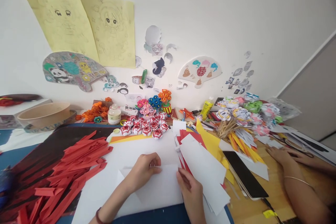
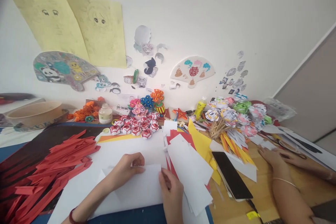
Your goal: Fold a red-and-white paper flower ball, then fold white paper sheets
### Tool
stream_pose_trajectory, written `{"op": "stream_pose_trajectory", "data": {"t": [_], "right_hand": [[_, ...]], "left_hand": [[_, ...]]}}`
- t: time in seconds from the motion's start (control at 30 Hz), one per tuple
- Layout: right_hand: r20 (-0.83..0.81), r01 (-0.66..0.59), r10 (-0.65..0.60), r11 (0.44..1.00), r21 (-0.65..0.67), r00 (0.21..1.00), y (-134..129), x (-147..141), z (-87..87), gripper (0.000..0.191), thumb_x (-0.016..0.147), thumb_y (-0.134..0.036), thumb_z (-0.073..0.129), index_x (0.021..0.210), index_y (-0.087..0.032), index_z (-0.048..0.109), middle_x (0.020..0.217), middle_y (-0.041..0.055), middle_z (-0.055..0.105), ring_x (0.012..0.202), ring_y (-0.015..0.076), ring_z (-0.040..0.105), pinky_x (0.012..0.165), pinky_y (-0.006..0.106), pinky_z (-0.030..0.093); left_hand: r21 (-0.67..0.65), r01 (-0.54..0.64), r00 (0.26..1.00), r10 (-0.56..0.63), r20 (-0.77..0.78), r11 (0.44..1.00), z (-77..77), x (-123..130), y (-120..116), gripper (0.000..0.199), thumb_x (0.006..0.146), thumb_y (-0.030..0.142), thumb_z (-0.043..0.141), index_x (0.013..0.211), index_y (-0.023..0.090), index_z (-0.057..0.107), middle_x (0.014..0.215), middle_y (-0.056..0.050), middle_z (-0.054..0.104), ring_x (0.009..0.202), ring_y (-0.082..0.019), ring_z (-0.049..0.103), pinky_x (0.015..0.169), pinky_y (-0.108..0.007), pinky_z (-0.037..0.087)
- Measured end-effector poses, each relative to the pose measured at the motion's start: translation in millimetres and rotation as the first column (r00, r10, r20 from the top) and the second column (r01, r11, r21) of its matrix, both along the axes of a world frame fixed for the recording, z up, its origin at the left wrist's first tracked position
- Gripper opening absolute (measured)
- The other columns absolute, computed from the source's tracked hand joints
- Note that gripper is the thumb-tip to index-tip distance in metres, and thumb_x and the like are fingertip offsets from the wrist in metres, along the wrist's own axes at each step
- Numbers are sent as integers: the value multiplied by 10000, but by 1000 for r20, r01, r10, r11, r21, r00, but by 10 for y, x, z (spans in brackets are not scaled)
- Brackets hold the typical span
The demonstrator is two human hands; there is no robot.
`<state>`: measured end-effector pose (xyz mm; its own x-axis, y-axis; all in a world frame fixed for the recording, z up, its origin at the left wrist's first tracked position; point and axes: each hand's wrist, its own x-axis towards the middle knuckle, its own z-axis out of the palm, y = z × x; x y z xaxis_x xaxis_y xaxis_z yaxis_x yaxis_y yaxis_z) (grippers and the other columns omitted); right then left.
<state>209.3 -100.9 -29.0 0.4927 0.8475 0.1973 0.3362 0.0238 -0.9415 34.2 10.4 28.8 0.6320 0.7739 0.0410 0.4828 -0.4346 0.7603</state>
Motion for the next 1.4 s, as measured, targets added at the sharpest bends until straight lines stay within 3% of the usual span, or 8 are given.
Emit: {"op": "stream_pose_trajectory", "data": {"t": [0.1, 0.23, 0.47, 0.8, 1.0, 1.4], "right_hand": [[-47, 19, -19, 1000, -10, 999, -33, -17, 62, 345, 785, -464, 639, 804, -130, 726, 814, 118, 742, 738, 251, 701, 652, 262, 582], [-23, 34, -34, 999, -11, 999, -54, -51, 90, 335, 786, -468, 639, 739, -141, 699, 729, 87, 721, 659, 223, 675, 607, 248, 557], [10, 9, -9, 1000, 1, 1000, -112, -54, 53, 308, 814, -442, 622, 723, -153, 679, 697, 69, 696, 641, 209, 645, 604, 257, 538], [-213, 4, -4, 1000, 4, 977, -67, -61, 122, 339, 783, -461, 651, 823, -131, 711, 804, 109, 719, 760, 251, 680, 685, 286, 566], [-149, -13, 19, 999, 43, 989, -66, -51, 138, 302, 789, -441, 650, 718, -151, 692, 717, 70, 688, 668, 213, 640, 609, 256, 543], [-129, -38, 45, 997, 60, 991, -80, -45, 160, 286, 789, -423, 654, 688, -159, 695, 682, 63, 672, 640, 202, 616, 582, 248, 529]], "left_hand": [[-9, 5, 1000, -5, 26, 1000, 41, -7, -42, 61, 744, 208, 585, 792, 195, 619, 714, 20, 613, 700, -144, 564, 645, -218, 397], [-1, 6, 999, -6, 39, 1000, 46, -14, -70, 81, 742, 199, 576, 797, 195, 635, 734, 12, 627, 723, -149, 573, 657, -220, 412], [6, 11, 998, -11, 64, 1000, 42, -22, -84, 120, 742, 184, 580, 820, 207, 668, 771, 7, 672, 753, -155, 606, 670, -223, 430], [39, 29, 998, -31, 55, 999, 75, -16, -114, 126, 765, 168, 562, 804, 214, 672, 784, 16, 666, 737, -144, 593, 668, -221, 414], [26, 33, 999, -34, 42, 999, 81, -30, -110, 118, 764, 176, 573, 797, 215, 678, 779, 14, 658, 743, -145, 589, 680, -225, 411], [21, 10, 1000, -10, 4, 1000, 95, -15, -114, 130, 760, 209, 560, 789, 220, 686, 767, 11, 665, 717, -150, 584, 667, -233, 421]]}}
